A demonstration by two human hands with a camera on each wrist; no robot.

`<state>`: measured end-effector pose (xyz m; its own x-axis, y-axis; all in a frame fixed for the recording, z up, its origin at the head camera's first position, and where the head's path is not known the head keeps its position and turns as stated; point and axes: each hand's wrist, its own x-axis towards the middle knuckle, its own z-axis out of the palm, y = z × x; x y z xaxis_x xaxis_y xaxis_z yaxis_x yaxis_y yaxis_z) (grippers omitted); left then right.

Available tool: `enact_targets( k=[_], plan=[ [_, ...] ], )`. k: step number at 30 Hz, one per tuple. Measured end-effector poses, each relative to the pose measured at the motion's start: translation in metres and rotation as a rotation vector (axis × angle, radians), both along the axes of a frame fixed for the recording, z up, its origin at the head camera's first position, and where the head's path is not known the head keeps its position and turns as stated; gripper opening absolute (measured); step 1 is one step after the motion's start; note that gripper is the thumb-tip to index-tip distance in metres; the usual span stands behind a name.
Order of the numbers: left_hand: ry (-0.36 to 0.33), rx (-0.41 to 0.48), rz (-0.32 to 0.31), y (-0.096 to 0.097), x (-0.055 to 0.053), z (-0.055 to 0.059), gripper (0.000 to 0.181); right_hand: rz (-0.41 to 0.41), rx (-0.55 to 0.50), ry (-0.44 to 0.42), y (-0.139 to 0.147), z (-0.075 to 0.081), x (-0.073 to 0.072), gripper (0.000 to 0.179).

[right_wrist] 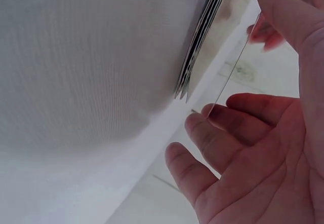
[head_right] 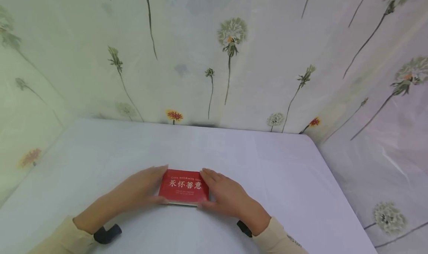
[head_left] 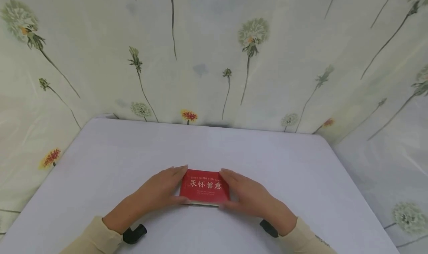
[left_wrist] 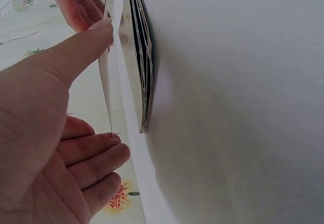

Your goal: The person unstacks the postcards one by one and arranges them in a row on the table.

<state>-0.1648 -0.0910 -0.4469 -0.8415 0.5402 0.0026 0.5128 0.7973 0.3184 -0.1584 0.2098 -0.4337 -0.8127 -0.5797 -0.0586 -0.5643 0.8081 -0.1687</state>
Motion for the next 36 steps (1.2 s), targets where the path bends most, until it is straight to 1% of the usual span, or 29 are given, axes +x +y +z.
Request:
enact_targets(
  k=[5, 9, 13, 17, 21, 29, 34, 36],
  plan=[
    [0.006, -0.014, 0.007, 0.003, -0.001, 0.004, 0.097, -0.009, 0.006, 0.016, 0.001, 0.003, -0.001, 0.091],
    [0.019, -0.013, 0.005, 0.004, 0.0, 0.006, 0.095, -0.02, 0.002, 0.008, 0.0, 0.006, -0.002, 0.089],
    [0.021, 0.014, 0.002, 0.004, -0.001, 0.006, 0.094, -0.024, -0.003, 0.006, 0.001, 0.008, -0.003, 0.087],
    [0.021, 0.053, 0.006, 0.005, -0.006, 0.003, 0.091, -0.021, -0.017, 0.03, 0.001, 0.009, -0.006, 0.087],
    [0.033, 0.069, 0.01, 0.006, -0.01, 0.001, 0.092, -0.026, -0.04, 0.04, 0.001, 0.008, -0.01, 0.087],
    [0.023, 0.076, 0.03, 0.007, -0.011, 0.005, 0.095, -0.047, -0.064, 0.009, 0.002, 0.01, -0.012, 0.089],
    [0.021, 0.088, 0.039, 0.007, -0.012, 0.007, 0.095, -0.037, -0.066, 0.025, 0.004, 0.011, -0.014, 0.088],
    [0.03, 0.094, 0.038, 0.007, -0.013, 0.008, 0.095, -0.035, -0.078, 0.029, 0.004, 0.012, -0.014, 0.087]
  ],
)
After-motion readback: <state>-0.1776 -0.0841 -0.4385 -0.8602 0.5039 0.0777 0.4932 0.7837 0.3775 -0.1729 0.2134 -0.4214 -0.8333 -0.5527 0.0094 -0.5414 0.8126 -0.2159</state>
